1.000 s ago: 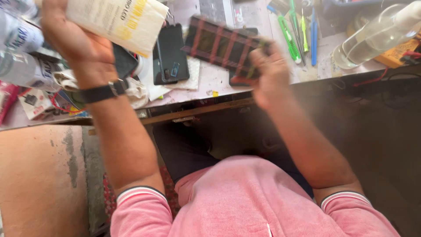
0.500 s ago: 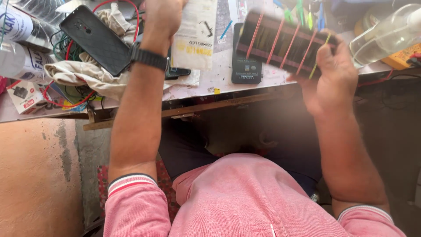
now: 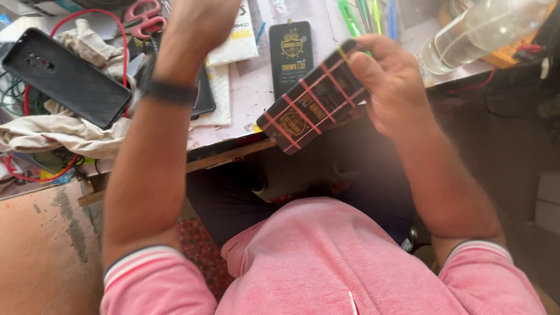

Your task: The person wraps a black phone screen with a pink rubber band, then picks up a blue phone screen and wraps it with an orange rubber band. The person handles the screens by hand and places them on the table after wrapping.

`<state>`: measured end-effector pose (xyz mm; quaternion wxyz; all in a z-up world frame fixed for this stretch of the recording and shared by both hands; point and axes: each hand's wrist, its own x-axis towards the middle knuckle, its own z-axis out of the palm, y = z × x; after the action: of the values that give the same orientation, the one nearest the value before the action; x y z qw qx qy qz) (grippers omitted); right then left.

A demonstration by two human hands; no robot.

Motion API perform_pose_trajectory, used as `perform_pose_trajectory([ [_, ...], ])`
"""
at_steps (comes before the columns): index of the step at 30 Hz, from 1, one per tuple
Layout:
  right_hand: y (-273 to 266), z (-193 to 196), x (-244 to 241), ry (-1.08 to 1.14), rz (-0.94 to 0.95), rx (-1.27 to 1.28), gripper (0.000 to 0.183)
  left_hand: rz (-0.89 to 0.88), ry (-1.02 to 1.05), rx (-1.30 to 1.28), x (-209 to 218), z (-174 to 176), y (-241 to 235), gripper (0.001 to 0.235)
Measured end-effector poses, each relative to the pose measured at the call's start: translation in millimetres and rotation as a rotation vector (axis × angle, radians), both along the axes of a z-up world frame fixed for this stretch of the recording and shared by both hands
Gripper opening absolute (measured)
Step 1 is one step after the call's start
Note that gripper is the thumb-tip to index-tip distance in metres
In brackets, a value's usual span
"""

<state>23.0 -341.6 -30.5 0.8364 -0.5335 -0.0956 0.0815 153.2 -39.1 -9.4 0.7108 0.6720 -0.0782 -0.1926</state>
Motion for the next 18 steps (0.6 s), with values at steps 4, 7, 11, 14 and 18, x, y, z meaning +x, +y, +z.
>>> perform_pose_trajectory([
  [4, 15, 22, 14, -0.083, 0.168, -0.206, 0.039, -0.39, 0.289, -0.463, -77, 0, -9, 0.058],
  [7, 36, 35, 16, -0.093, 0.246, -0.308, 0.039, -0.468, 0.361, -0.668, -125, -7, -18, 0.062],
  [11, 53, 39, 20, -0.112, 0.196, -0.566, 0.034, -0.403, 0.372, -0.799, -154, -10, -27, 0.063],
  [14, 57, 40, 26, -0.44, 0.066, -0.753, 0.028, -0.306, 0.357, -0.807, -161, -11, -30, 0.064],
  [18, 43, 48, 18, -0.844, -0.156, -0.887, 0.021, -0.214, 0.353, -0.874, -158, -15, -30, 0.059],
])
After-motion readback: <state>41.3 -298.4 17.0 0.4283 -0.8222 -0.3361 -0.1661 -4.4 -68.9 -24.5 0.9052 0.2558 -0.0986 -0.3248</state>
